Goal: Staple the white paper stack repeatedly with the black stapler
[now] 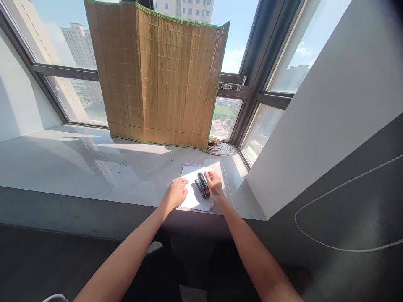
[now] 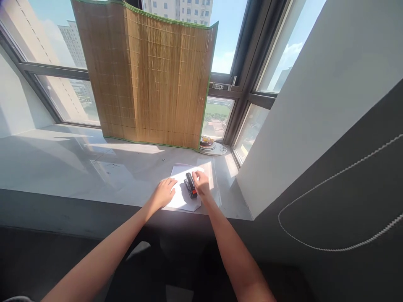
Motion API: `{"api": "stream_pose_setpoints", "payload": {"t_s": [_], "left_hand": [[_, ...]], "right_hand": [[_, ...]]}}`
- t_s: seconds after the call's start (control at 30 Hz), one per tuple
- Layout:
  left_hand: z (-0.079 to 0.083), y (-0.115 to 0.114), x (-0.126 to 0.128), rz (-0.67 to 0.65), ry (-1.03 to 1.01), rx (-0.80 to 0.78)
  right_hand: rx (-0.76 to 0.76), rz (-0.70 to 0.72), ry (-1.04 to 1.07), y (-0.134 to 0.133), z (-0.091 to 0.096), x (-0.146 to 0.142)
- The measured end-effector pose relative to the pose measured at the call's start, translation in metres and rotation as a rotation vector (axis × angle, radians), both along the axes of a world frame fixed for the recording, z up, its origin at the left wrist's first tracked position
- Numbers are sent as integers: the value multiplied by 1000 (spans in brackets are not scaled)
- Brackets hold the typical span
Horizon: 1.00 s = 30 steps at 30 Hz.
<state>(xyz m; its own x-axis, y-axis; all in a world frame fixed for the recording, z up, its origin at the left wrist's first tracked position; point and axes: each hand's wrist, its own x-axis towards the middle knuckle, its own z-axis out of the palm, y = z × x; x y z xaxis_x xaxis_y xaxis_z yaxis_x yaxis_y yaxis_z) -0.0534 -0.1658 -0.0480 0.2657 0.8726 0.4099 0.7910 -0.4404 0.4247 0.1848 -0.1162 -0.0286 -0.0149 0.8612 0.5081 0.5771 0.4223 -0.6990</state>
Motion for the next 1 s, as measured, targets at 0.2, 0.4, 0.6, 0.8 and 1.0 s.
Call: {"api": "stream_pose_setpoints", "payload": {"t_s": [0.2, 0.4, 0.6, 0.8, 1.0], "left_hand": [[8, -3, 3, 18, 59, 14], [18, -9, 5, 68, 185, 14], [21, -8, 5, 99, 232, 22], [20, -7, 3, 67, 153, -21], [19, 4, -8, 41, -107, -159]], "right_hand": [[-46, 1, -175, -53, -17, 4], [-65, -32, -7, -44, -5, 6], [-106, -17, 231, -39, -4, 11], [-139, -201, 331, -45, -4, 20], [-232, -221, 425, -51, 1, 20]]}}
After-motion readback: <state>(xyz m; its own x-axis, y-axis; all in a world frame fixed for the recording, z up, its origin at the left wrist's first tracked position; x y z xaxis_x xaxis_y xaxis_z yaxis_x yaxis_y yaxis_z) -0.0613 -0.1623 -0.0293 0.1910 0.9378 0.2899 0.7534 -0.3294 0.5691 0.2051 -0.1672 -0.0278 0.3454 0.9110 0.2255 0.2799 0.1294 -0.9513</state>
